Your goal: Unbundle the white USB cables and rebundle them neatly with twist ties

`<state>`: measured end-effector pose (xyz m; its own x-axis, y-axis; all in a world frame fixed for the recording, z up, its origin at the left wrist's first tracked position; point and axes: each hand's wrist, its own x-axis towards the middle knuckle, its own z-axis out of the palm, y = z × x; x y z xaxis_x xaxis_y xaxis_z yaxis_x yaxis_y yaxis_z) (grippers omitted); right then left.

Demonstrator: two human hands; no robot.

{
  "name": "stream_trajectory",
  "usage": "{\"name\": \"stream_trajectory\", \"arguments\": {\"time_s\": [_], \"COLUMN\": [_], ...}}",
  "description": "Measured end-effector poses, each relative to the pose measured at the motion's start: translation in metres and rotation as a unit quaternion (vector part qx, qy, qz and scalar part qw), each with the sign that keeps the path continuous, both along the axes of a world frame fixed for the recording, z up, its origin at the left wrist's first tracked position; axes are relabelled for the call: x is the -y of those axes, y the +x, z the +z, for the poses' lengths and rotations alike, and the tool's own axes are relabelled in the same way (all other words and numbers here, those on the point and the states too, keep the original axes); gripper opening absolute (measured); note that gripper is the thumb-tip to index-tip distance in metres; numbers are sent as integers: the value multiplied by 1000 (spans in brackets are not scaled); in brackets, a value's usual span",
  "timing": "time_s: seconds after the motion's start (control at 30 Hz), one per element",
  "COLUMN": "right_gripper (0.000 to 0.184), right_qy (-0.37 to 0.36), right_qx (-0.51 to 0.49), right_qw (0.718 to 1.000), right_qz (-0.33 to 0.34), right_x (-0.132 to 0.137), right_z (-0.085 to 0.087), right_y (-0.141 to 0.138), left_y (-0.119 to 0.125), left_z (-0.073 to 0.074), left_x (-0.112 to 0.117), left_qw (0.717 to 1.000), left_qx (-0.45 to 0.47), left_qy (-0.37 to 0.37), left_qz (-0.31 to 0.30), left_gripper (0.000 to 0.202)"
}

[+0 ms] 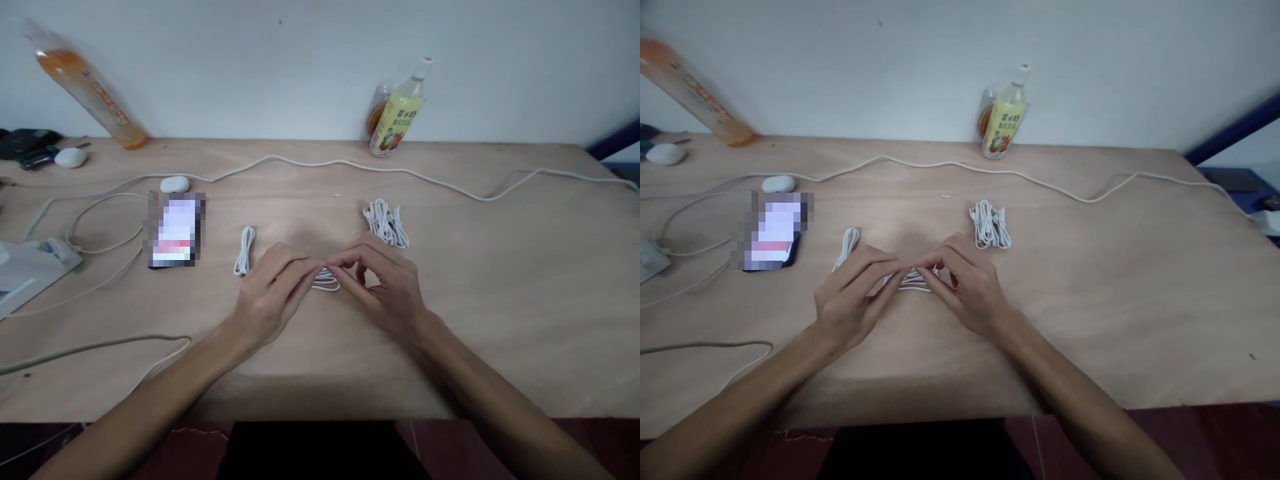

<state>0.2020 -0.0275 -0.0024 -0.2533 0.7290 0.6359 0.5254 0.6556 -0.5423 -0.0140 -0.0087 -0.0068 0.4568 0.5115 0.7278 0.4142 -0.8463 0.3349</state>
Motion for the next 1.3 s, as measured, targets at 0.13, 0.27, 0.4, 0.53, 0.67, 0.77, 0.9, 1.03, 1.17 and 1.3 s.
{"name": "stream_trajectory", "arguments": {"time_s": [0.13, 0.27, 0.4, 0.53, 0.67, 0.77, 0.9, 1.03, 1.17, 1.3], "right_gripper": [12, 12, 13, 13, 11, 10, 9, 11, 12, 13], "right_qy": [-2, 6, 13, 20, 20, 31, 35, 27, 19, 2], "right_qx": [-7, -18, -24, -19, -13, -13, -14, -16, -20, -19], "right_qw": [1000, 1000, 999, 999, 999, 999, 999, 999, 1000, 1000], "right_qz": [-14, -18, -28, -35, -30, -26, -23, -9, -1, 12], "right_x": [2, 2, 1, 1, 1, 1, 0, -1, -1, -2], "right_z": [-2, -4, -5, -5, -6, -7, -7, -4, -1, 1], "right_y": [-3, -5, -5, -5, -4, -3, -1, 0, 2, 5], "left_y": [0, 1, 3, 4, 5, 6, 6, 5, 4, 2], "left_z": [-2, -2, 0, 2, 3, 3, 4, 5, 5, 6], "left_x": [0, 0, 1, 1, 2, 3, 3, 3, 3, 3], "left_qw": [1000, 1000, 999, 997, 995, 993, 991, 989, 988, 987], "left_qx": [-13, -3, 33, 44, 50, 59, 64, 69, 62, 54], "left_qy": [20, 8, -30, -61, -86, -104, -118, -130, -138, -147], "left_qz": [13, 14, 16, 16, 5, 0, -7, -22, -27, -36], "left_gripper": [15, 15, 14, 12, 11, 10, 10, 11, 12, 12]}}
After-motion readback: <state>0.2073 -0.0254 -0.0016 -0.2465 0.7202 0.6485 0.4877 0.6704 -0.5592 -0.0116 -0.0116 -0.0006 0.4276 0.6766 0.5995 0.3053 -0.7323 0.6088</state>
